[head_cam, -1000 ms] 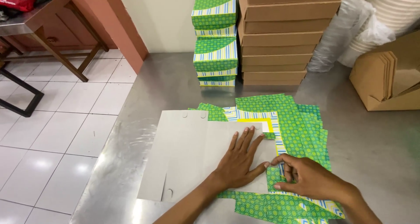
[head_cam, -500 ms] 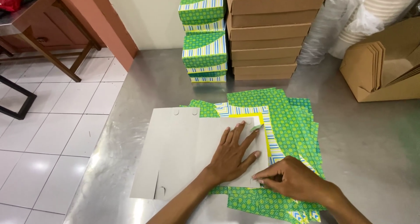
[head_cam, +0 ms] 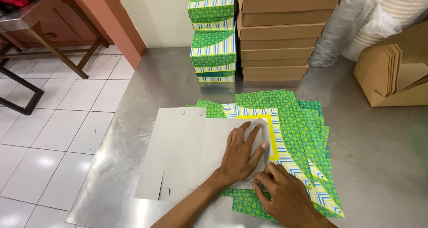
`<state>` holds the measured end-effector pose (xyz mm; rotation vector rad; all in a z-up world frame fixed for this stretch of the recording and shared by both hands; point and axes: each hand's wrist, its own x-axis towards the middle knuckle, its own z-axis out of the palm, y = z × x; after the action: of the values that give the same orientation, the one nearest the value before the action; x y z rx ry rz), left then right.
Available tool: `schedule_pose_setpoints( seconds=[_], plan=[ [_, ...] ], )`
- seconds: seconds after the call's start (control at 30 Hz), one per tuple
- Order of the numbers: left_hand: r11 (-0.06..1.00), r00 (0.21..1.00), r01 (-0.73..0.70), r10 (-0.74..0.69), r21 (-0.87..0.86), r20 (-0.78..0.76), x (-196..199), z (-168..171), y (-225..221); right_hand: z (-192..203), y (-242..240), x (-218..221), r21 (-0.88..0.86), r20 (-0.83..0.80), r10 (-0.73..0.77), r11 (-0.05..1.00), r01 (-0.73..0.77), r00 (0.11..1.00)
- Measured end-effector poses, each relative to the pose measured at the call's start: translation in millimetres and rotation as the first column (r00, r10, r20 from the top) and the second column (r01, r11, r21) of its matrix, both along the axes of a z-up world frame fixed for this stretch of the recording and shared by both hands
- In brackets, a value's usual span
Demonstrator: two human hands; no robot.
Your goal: The person folds a flat, patterned cardboard sheet into a small rectangular box by hand, tucking flaps and securing tabs. After completing one box, they place it on a stack of finished boxes and begin folding another sheet.
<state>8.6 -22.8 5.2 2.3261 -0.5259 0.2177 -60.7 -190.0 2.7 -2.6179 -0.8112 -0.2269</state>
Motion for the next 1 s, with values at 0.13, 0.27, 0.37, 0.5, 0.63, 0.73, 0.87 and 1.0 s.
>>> schedule_pose_setpoints(
  seconds=[0.13, 0.27, 0.37, 0.5, 0.63, 0.73, 0.87, 1.0],
  plan=[
    [1.0, 1.0, -0.004, 0.004, -0.009, 0.008, 3, -3, 1, -10, 0, 0, -0.122, -0.074, -0.09, 0.989, 0.081, 0.993],
    [1.0, 1.0, -0.001, 0.001, -0.005, -0.011, 2, 0, 1, -12, 1, 1, -0.19, -0.117, -0.129, 0.976, 0.105, 0.985],
    [0.999, 0.997, -0.012, 0.009, -0.039, -0.074, 5, -3, 2, -12, 1, 1, -0.164, -0.082, -0.072, 0.985, 0.058, 0.994],
    [0.983, 0.983, -0.047, 0.014, -0.178, -0.18, 11, -8, 4, -19, -4, 2, -0.12, 0.017, 0.068, 0.991, -0.065, 0.998],
    [0.969, 0.963, -0.094, 0.031, -0.227, -0.267, 14, -9, 6, -22, -8, 4, -0.121, 0.018, 0.094, 0.988, -0.091, 0.995],
    [0.954, 0.955, -0.105, 0.018, -0.281, -0.295, 16, -9, 7, -29, -10, 6, -0.14, 0.055, 0.116, 0.984, -0.108, 0.992],
    [0.953, 0.932, -0.111, 0.002, -0.282, -0.361, 15, -4, 8, -29, -11, 8, -0.151, 0.101, 0.163, 0.978, -0.147, 0.981],
    [0.948, 0.955, -0.1, 0.006, -0.301, -0.297, 15, -9, 8, -23, -10, 10, -0.126, 0.124, 0.185, 0.977, -0.169, 0.975]
  ],
)
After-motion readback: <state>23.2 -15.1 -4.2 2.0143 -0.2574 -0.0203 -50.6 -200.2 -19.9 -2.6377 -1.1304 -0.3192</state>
